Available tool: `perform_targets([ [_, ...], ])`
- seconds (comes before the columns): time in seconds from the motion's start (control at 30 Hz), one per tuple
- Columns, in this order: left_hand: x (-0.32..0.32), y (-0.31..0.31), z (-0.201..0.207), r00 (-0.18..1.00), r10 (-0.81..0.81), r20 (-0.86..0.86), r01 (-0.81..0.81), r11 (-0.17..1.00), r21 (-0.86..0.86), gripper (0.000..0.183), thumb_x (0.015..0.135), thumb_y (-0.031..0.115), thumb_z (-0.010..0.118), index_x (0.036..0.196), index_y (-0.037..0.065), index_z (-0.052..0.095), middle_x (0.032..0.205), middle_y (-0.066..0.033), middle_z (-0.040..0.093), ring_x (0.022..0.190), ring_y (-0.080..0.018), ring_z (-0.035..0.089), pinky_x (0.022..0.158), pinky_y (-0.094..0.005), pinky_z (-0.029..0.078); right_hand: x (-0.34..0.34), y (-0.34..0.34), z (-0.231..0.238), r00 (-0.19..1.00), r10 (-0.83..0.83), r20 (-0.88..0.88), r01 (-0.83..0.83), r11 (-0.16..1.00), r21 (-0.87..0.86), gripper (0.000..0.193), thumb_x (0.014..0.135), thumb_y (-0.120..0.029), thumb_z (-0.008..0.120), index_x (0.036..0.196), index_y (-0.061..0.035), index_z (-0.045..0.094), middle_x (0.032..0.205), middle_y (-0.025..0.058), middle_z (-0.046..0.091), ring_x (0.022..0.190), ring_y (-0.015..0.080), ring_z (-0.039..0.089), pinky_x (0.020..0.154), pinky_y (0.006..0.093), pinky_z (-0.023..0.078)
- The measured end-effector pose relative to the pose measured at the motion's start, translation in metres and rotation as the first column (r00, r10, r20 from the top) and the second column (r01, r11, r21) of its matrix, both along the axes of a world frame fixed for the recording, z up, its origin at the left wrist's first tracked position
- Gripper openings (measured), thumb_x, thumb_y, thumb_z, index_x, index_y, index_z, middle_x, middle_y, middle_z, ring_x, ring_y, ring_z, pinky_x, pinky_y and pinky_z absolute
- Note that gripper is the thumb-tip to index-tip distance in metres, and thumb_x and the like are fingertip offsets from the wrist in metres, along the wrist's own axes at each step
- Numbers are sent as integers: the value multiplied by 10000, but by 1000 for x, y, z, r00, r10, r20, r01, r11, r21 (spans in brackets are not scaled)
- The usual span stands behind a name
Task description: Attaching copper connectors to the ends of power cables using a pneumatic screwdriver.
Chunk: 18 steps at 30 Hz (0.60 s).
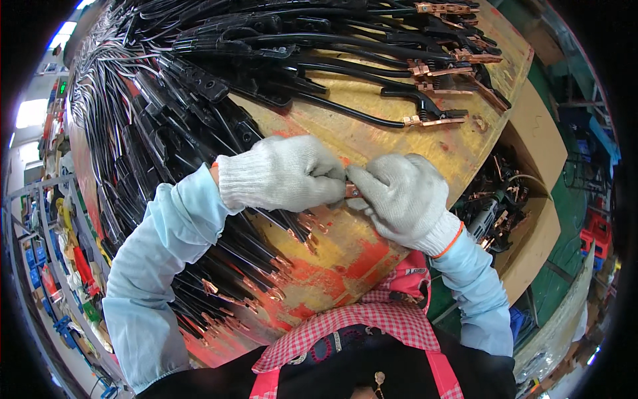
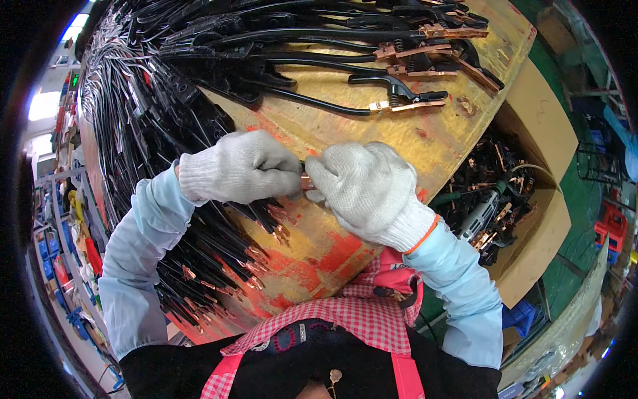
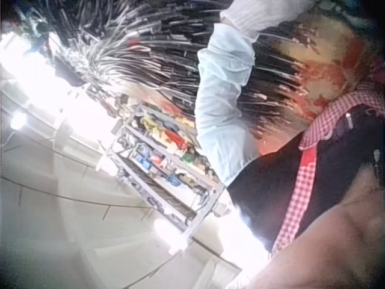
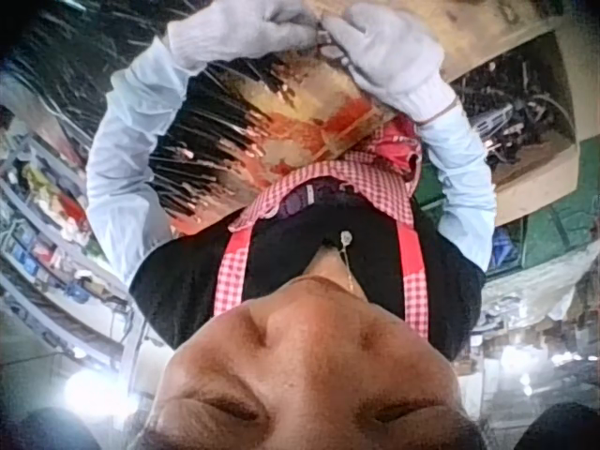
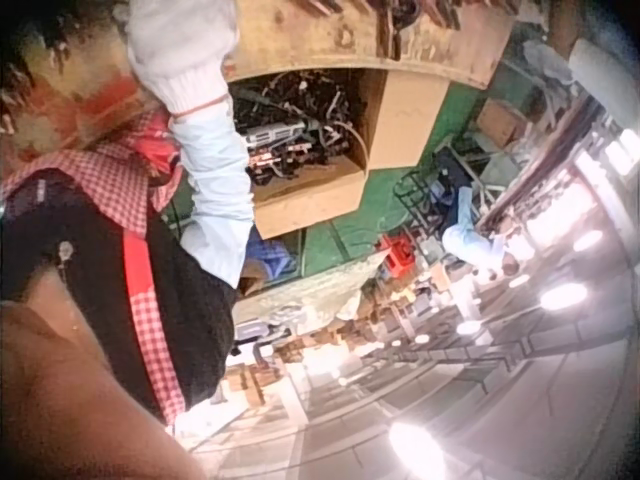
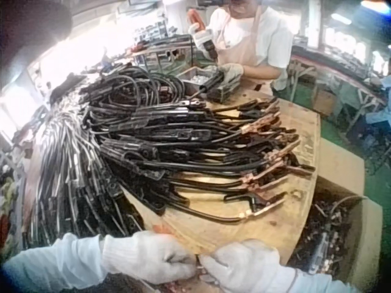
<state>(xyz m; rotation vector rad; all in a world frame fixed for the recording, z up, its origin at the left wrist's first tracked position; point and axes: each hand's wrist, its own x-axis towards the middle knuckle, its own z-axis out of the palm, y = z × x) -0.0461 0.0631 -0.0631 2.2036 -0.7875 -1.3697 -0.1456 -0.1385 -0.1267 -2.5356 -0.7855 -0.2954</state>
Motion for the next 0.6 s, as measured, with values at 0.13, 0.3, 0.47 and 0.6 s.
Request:
perform_targets([
  [0.13, -5, -2, 5, 998, 39, 57, -39, 999, 5, 232, 923, 261, 644, 995, 57, 728, 815, -124, 708, 746, -225, 698, 702, -344, 548, 4, -3, 1, 1000, 2, 8, -2, 1000, 19, 332, 773, -334, 745, 998, -109, 652, 786, 42, 575, 686, 251, 630, 582, 406, 504],
  [0.3, -12, 14, 2, 974, 19, 228, 17, 988, -154, 231, 921, 252, 644, 993, 49, 728, 831, -143, 715, 781, -265, 719, 710, -350, 555, 3, 0, -2, 999, -28, -17, 29, 999, 46, 297, 824, -349, 723, 998, -119, 648, 775, 42, 559, 675, 248, 633, 571, 397, 509],
  [0.47, -12, 6, 6, 986, 101, 131, -94, 994, -60, 258, 937, 299, 575, 970, 86, 717, 762, -131, 688, 726, -278, 704, 696, -366, 560, 6, 4, -1, 999, 9, -49, -9, 1000, -7, 285, 840, -358, 710, 991, -122, 653, 771, 38, 556, 666, 248, 637, 567, 395, 518],
  [0.6, -11, 7, 8, 983, 113, 143, -106, 993, -56, 257, 925, 277, 641, 1013, 51, 726, 850, -142, 719, 787, -269, 716, 720, -346, 554, 8, 5, -3, 998, 15, -60, -15, 1000, 9, 271, 845, -359, 706, 977, -128, 654, 774, 41, 558, 665, 249, 640, 557, 396, 520],
])
